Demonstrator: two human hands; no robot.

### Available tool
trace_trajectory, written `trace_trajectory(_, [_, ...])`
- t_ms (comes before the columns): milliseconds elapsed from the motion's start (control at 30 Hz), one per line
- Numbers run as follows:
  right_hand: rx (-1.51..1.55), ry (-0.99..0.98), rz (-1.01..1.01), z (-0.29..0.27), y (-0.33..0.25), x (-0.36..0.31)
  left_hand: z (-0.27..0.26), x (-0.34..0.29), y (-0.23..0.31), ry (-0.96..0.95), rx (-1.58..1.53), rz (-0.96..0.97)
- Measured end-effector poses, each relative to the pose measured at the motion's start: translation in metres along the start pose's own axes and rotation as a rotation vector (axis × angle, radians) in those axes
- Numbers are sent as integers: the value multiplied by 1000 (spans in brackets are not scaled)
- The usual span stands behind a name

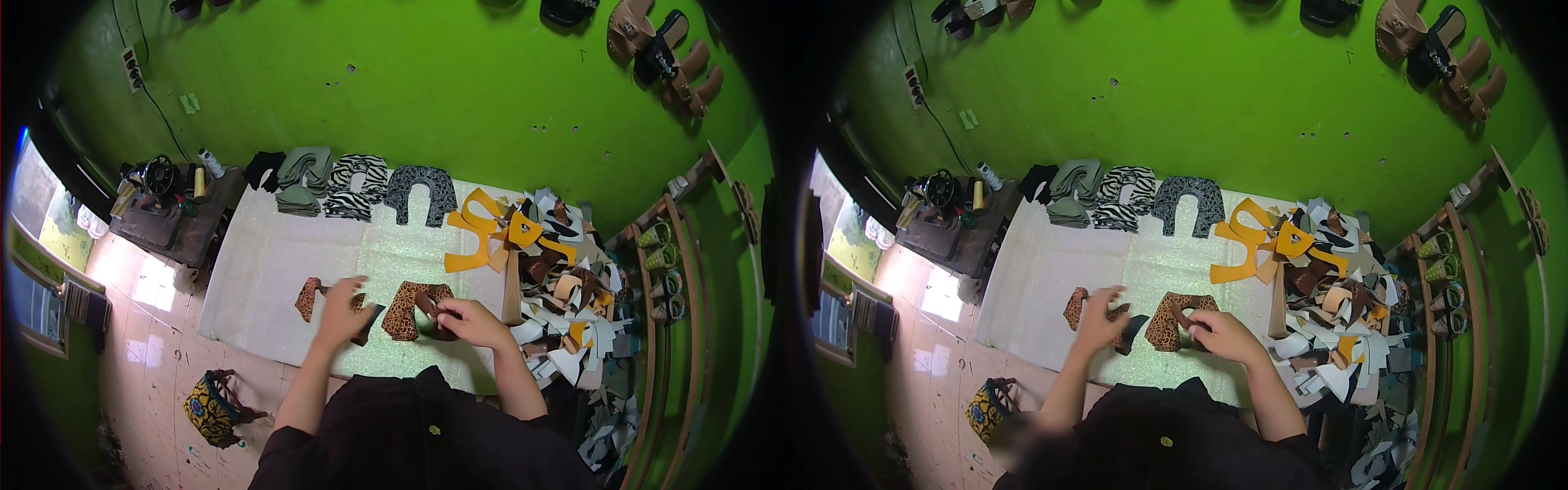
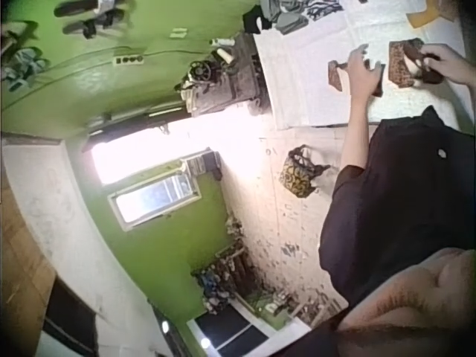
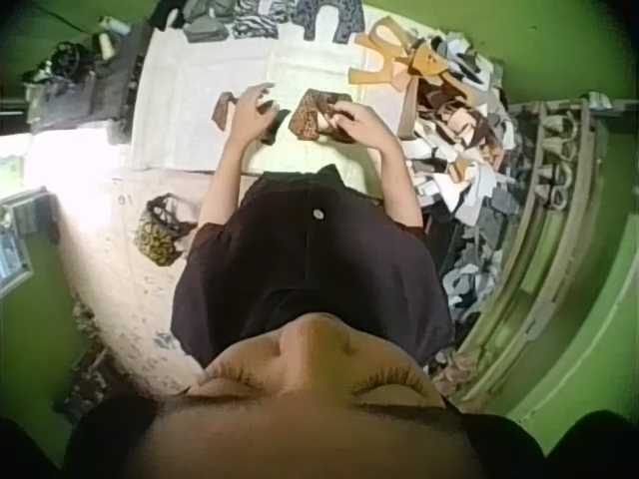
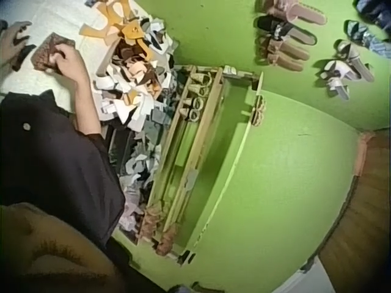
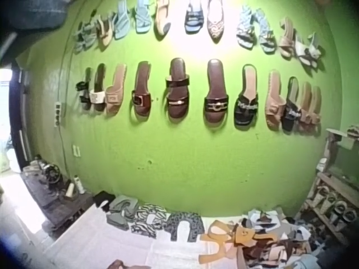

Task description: Sorting and organizing various cut fabric pieces by pattern and shape on a work table.

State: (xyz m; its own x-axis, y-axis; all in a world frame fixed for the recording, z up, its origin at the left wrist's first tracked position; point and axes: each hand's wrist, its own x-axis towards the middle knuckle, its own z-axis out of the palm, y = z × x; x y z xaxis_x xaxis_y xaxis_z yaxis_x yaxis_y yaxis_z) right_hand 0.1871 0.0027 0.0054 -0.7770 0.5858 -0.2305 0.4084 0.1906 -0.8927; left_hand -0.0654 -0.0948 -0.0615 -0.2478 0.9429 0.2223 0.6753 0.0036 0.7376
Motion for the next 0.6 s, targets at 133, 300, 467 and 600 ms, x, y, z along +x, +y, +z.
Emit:
trace_trajectory(133, [-79, 246, 23, -7, -14, -2, 71, -2, 15, -174, 10, -233])
trace_trajectory(300, [-89, 280, 70, -15, -9, -18, 130, -13, 6, -63, 49, -353])
trace_trajectory(467, [-24, 285, 88, -15, 9, -28, 143, -20, 17, -31, 41, -380])
trace_trajectory(600, [64, 261, 149, -10, 12, -27, 154, -29, 7, 19, 13, -387])
